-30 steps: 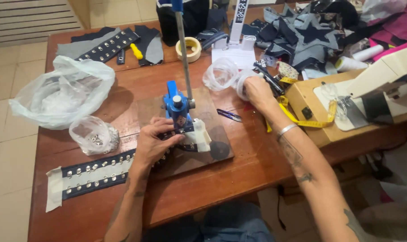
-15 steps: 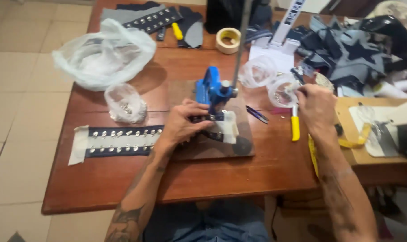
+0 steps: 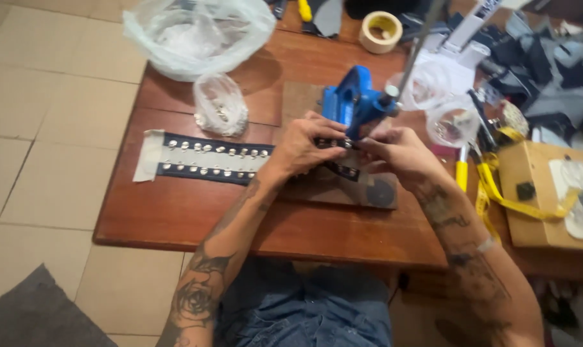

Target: Attaching metal eyelets to a fabric strip using a manual hand press

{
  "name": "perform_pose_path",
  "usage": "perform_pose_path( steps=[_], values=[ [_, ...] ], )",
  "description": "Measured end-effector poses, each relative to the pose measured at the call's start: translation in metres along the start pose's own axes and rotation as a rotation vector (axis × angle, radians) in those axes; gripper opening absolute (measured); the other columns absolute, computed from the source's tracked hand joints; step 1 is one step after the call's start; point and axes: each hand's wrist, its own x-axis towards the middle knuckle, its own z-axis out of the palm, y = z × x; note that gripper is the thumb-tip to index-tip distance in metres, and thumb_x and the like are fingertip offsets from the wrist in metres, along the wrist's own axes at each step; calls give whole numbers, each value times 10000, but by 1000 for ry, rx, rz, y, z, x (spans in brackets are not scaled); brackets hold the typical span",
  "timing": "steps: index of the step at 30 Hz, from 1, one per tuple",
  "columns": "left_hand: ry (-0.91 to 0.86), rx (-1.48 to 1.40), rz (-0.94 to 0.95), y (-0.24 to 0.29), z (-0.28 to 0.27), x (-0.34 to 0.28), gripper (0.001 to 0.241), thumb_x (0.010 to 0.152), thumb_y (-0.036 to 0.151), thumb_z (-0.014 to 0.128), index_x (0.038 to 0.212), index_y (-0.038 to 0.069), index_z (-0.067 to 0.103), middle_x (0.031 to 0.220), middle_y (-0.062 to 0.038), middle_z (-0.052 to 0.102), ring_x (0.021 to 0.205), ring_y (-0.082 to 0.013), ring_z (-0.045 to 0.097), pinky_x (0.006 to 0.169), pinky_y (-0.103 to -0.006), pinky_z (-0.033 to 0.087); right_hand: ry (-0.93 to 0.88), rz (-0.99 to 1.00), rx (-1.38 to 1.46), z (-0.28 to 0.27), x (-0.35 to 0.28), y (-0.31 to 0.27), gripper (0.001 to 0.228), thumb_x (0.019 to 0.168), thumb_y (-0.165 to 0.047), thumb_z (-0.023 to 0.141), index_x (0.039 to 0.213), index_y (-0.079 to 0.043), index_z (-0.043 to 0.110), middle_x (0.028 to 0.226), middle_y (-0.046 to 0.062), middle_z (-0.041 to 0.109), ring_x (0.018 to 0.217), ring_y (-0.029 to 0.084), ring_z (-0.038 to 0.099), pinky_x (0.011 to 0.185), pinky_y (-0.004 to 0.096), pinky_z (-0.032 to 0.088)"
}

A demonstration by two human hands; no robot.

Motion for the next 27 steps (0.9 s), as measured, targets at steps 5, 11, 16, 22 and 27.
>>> perform_pose_path(
  steps=[5,11,16,22,27],
  values=[
    [18,34,-20,-7,7,-3,347,958,443,1060,1267,307,983,1369,113,939,1277,-180,792,1099,-313,616,-28,50,-13,-3,3,3,188,1090,-179,890,1004,-13,873,878,122,857,775,195,865,670,371,725],
    [10,75,-15,-14,11,-3,345,971,414,1033,1295,308,978,1385,85,939,1306,-219,789,1111,-342,607,-83,145,171,-16,39,58,162,1090,-160,910,998,-41,850,913,99,834,811,203,876,679,345,712],
    [17,70,-20,-14,12,-3,361,960,425,1029,1305,335,977,1387,129,937,1310,-172,782,1115,-294,580,-92,136,164,-16,41,53,183,1105,-165,905,980,-45,845,916,73,815,800,167,840,684,314,685],
    [14,101,4,-8,11,-4,360,980,401,1016,1326,314,974,1398,79,941,1300,-208,791,1101,-310,577,-77,114,152,-12,35,45,223,1099,-166,930,963,-19,833,896,77,794,781,165,822,689,371,709],
    [23,113,19,-13,13,-8,357,991,424,1017,1328,316,974,1390,75,942,1285,-196,804,1064,-294,584,-63,63,186,-7,35,45,237,1074,-83,960,931,45,821,863,178,794,756,252,855,704,521,759]
  ],
)
